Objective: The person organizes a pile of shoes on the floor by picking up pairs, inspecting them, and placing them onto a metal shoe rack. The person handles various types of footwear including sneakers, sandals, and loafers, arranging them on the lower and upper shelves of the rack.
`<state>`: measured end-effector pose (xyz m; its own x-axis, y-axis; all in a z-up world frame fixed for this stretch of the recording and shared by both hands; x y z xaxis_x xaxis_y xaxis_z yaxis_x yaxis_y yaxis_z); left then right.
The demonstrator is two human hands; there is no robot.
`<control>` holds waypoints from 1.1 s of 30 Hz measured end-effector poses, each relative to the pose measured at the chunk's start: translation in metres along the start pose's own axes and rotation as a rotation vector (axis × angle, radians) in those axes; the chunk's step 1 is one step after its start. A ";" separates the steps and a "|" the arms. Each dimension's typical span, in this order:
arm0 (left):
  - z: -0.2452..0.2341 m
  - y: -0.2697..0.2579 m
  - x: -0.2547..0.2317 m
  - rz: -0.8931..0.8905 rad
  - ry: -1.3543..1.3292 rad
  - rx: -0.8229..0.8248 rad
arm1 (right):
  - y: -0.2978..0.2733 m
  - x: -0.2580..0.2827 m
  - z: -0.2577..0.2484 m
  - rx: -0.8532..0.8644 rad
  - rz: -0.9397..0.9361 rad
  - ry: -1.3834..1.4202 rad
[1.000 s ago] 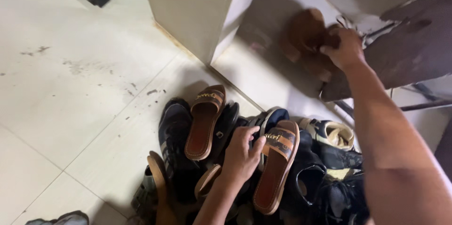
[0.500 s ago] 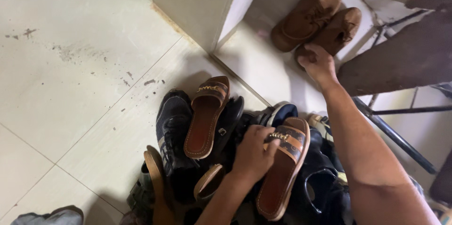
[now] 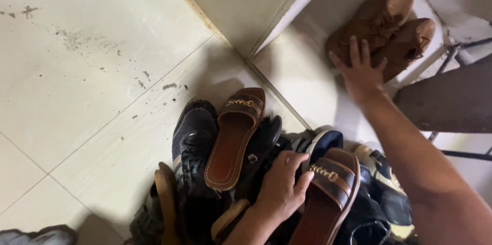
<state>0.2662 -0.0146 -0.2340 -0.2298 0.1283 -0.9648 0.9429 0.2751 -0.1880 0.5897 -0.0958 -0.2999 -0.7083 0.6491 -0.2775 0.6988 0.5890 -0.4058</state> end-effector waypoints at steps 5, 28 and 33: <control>-0.008 -0.006 0.003 0.096 -0.027 -0.054 | 0.029 -0.076 0.000 -0.026 0.148 0.074; 0.086 -0.094 -0.103 0.033 0.428 0.225 | -0.397 -0.081 -0.022 -0.093 0.235 0.727; 0.094 -0.093 -0.077 -0.249 0.535 0.337 | -0.500 -0.099 -0.022 -0.379 0.464 0.857</control>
<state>0.2191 -0.1400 -0.1596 -0.4557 0.5772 -0.6777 0.8501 0.0563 -0.5236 0.3131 -0.4442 -0.0507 -0.1580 0.8868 0.4343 0.9744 0.2112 -0.0766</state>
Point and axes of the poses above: each hand's wrist, its own y-axis towards the middle knuckle, its own z-axis out of the palm, x = y × z, the point moved 9 cm from there along y, towards the middle knuckle, and after that the axes turned 4 degrees about -z, right-handed, at the moved point
